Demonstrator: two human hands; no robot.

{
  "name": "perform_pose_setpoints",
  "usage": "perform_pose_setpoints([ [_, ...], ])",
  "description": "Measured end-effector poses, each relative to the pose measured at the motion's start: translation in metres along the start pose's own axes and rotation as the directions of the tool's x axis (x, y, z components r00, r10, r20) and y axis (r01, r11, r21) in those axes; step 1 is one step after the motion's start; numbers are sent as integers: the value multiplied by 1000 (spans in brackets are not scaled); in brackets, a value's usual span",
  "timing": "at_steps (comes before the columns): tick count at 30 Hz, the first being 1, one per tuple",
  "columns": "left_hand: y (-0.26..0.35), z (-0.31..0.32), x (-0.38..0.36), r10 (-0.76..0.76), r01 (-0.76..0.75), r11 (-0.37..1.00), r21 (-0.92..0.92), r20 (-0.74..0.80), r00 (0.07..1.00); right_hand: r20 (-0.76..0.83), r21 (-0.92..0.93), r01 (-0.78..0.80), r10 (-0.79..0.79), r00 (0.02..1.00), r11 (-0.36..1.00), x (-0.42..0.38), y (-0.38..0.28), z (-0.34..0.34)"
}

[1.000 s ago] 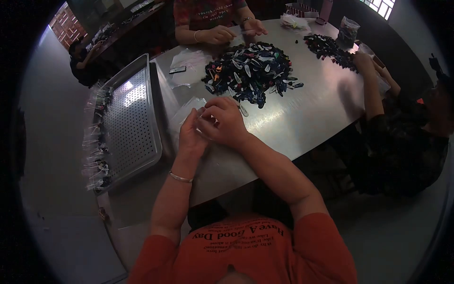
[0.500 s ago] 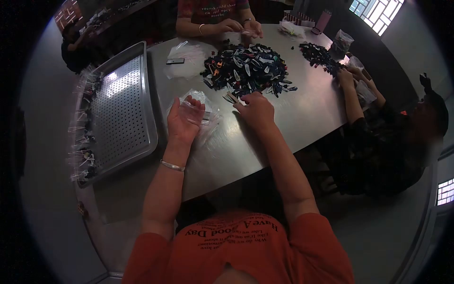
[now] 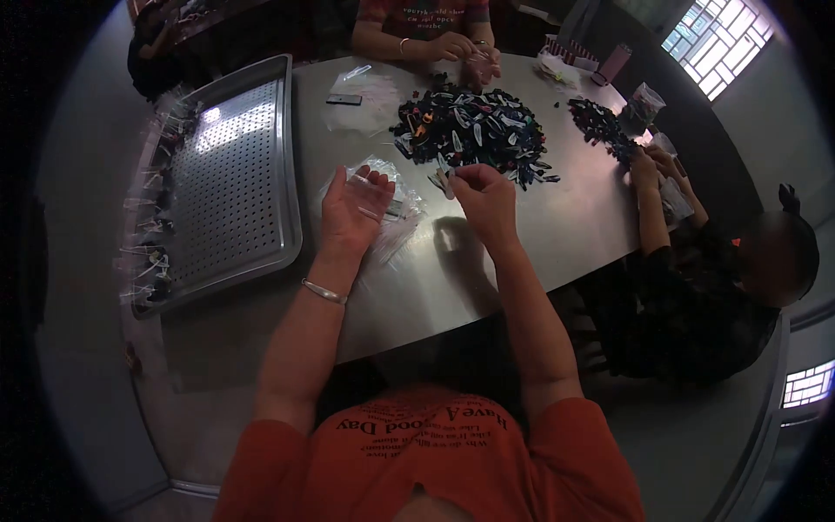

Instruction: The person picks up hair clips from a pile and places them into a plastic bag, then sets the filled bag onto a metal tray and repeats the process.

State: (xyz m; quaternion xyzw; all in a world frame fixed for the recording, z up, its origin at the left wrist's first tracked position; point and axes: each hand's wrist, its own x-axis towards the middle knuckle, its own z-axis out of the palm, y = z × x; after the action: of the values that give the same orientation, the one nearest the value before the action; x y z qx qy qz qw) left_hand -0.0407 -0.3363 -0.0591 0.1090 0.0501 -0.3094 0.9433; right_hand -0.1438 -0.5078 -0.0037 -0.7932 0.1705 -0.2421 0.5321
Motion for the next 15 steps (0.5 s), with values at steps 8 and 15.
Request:
perform_pose_setpoints([
  [8, -5, 11, -6, -12, 12, 1000, 11, -46, 999, 31, -48, 499, -498, 867, 865, -32, -33, 24],
  [15, -10, 9, -6, -73, 74, 997, 20, -31, 997, 167, -395, 833, -861, 481, 388, -28, -34, 37],
])
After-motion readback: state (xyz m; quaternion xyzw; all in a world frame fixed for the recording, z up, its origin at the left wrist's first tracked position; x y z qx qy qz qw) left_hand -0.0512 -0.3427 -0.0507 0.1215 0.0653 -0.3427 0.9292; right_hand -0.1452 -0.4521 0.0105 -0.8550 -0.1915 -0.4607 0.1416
